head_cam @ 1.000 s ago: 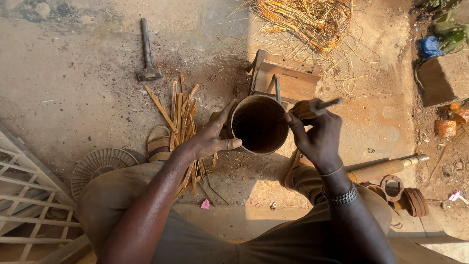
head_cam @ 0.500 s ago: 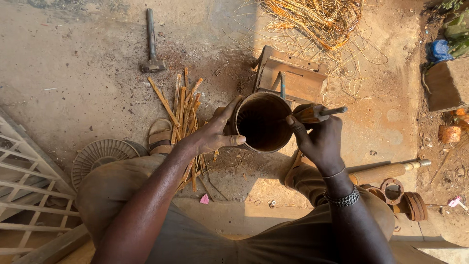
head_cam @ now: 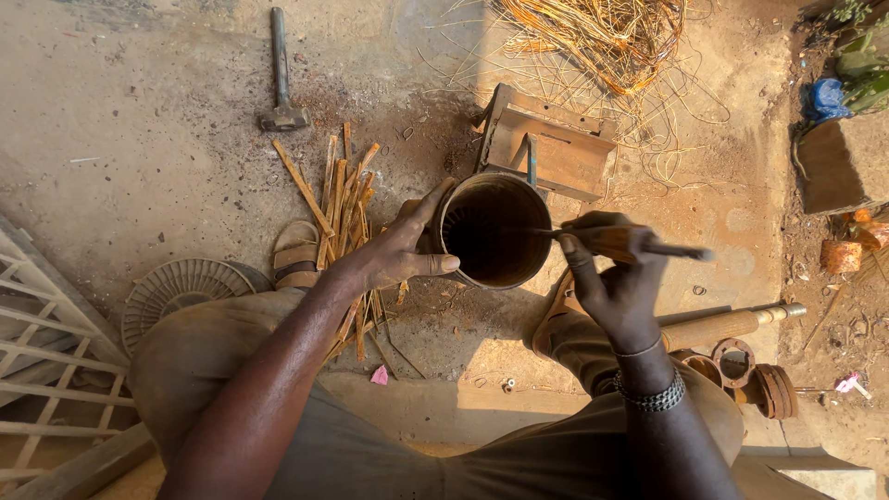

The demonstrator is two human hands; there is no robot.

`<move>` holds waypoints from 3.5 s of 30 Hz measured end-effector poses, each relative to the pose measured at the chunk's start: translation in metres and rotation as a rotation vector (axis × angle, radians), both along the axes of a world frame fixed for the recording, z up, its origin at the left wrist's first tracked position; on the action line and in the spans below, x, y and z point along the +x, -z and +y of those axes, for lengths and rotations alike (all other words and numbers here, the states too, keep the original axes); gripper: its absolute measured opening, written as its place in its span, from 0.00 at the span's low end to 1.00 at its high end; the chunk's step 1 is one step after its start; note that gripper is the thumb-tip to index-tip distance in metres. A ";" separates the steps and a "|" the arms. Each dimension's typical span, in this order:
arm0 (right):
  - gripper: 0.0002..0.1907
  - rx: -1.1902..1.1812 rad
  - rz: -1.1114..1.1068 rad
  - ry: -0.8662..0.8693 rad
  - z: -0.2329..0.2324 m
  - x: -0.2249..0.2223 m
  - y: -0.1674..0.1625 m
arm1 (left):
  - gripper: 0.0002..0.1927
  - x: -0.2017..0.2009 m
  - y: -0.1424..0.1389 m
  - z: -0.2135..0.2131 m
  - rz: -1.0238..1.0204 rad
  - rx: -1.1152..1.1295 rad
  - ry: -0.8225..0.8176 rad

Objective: The person sits on the ground and uses a hammer and a small metal rod to shape the interior of a cylindrical metal object. They repeatedly tap and rotate the object to adjust its form.

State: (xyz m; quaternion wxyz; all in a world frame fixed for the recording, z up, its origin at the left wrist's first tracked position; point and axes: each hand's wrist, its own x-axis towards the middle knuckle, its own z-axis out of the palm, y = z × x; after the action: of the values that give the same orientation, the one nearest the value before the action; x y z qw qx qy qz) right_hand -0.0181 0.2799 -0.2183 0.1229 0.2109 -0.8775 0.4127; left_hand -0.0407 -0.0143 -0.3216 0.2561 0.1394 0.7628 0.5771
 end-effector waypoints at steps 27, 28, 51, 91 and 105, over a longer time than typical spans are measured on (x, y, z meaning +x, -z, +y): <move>0.08 0.005 -0.198 -0.003 -0.011 0.005 0.000 | 0.72 -0.005 0.016 0.001 0.015 0.011 0.001; 0.10 0.156 -0.293 -0.001 -0.011 0.005 0.000 | 0.73 -0.005 0.016 0.000 0.023 0.054 0.008; 0.10 -0.704 0.070 0.194 0.054 -0.017 0.022 | 0.39 -0.005 -0.038 0.002 0.777 -0.388 0.073; 0.08 -0.182 0.074 0.112 0.014 -0.011 -0.030 | 0.46 0.039 -0.036 0.070 0.561 -0.409 -0.250; 0.12 -0.158 0.156 0.094 -0.015 -0.027 -0.007 | 0.66 0.039 -0.020 0.062 0.708 -0.383 -0.294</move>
State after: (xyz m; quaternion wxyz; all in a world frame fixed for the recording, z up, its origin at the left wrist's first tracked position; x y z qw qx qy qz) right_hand -0.0452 0.2652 -0.2108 0.2262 0.1903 -0.8390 0.4568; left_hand -0.0018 0.0479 -0.3020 -0.0852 0.1684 0.9089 0.3719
